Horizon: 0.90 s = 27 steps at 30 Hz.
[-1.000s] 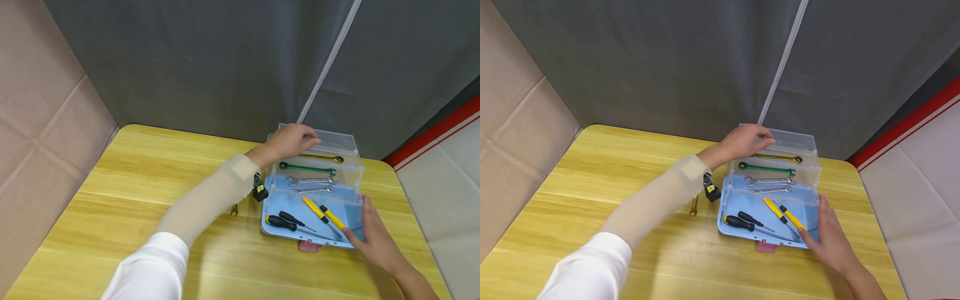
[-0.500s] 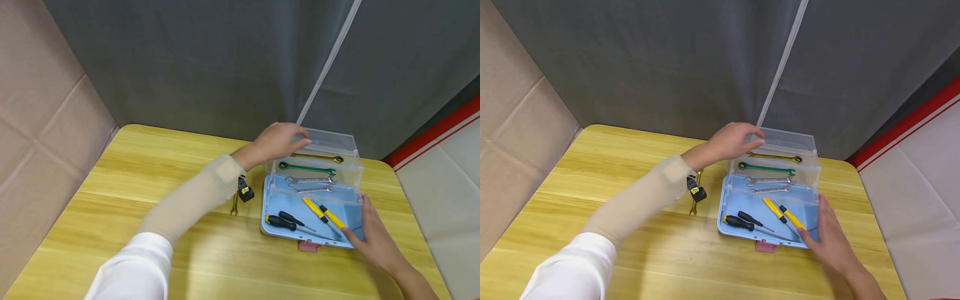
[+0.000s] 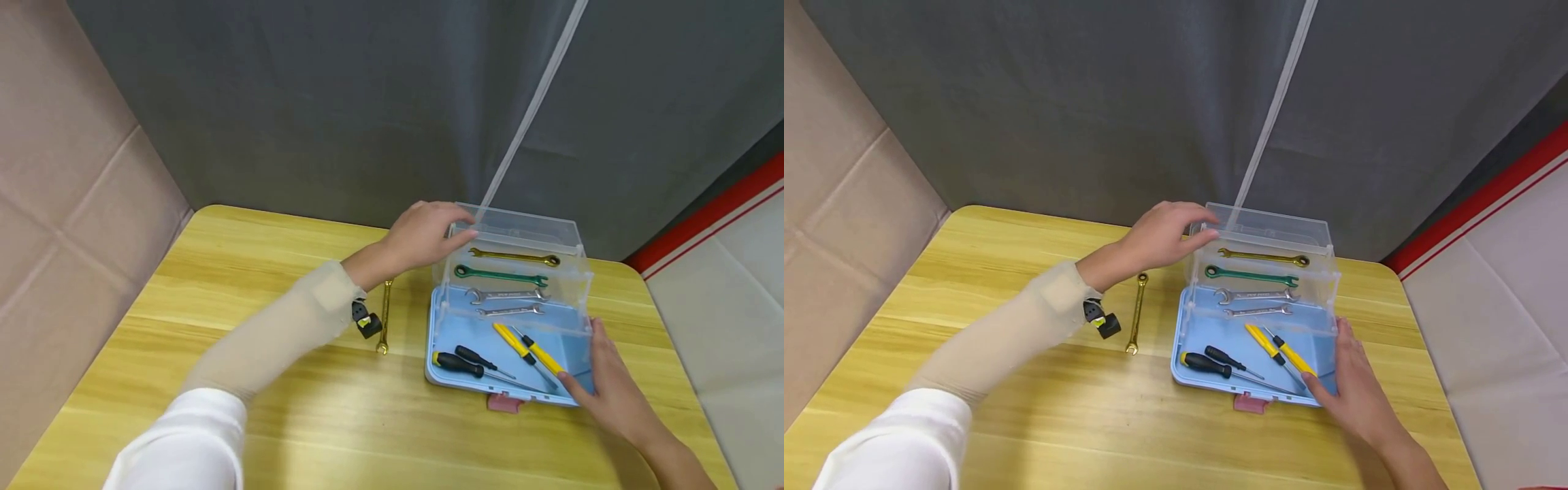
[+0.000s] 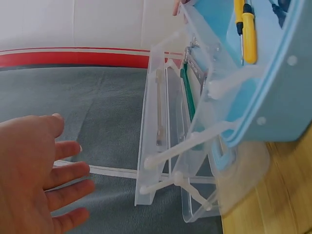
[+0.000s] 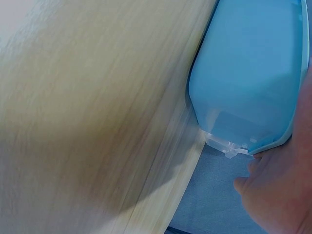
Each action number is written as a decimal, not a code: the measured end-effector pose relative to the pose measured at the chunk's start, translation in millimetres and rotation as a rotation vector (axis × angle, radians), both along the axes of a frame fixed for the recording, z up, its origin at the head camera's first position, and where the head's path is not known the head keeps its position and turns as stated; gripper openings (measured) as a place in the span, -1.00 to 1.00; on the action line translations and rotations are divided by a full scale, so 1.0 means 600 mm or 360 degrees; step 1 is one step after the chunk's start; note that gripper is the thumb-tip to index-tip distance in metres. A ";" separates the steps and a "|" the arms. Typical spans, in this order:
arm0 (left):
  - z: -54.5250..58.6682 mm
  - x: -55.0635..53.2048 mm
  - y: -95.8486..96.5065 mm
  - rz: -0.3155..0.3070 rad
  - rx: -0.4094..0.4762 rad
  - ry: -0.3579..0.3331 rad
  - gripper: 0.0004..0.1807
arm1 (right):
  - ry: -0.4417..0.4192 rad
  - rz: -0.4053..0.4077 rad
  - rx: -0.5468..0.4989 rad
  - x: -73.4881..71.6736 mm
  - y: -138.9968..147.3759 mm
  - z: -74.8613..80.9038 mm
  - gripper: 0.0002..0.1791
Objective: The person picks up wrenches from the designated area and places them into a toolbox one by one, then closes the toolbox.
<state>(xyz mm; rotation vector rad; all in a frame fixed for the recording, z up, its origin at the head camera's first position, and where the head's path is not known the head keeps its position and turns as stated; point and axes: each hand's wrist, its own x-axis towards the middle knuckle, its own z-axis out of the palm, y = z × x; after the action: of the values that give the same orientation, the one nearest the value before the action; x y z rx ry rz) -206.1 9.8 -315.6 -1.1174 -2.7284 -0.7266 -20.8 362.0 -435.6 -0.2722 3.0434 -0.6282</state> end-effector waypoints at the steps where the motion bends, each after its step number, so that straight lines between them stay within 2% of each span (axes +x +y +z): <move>1: -0.001 0.002 -0.005 0.0009 0.0005 0.0005 -0.58 | -0.0001 -0.0001 -0.0002 0.000 0.000 0.000 0.18; 14: -0.023 0.020 -0.061 0.0154 -0.0054 -0.0006 -0.55 | -0.0006 0.0002 -0.0006 -0.001 -0.004 -0.001 0.18; 20: -0.043 0.031 -0.082 0.0191 -0.0004 0.0004 -0.56 | 0.0011 0.0010 -0.0027 -0.002 -0.006 -0.003 0.18; 27: -0.064 0.049 -0.106 0.0232 0.0039 -0.0068 -0.54 | 0.0052 0.0021 0.0003 -0.003 -0.009 -0.003 0.18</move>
<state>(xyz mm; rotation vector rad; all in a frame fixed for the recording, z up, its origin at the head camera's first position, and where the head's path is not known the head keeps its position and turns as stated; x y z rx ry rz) -176.4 -54.1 -354.0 -0.8968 -2.7916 -0.7694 -22.4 356.4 -437.3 -0.3054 3.0704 -0.6263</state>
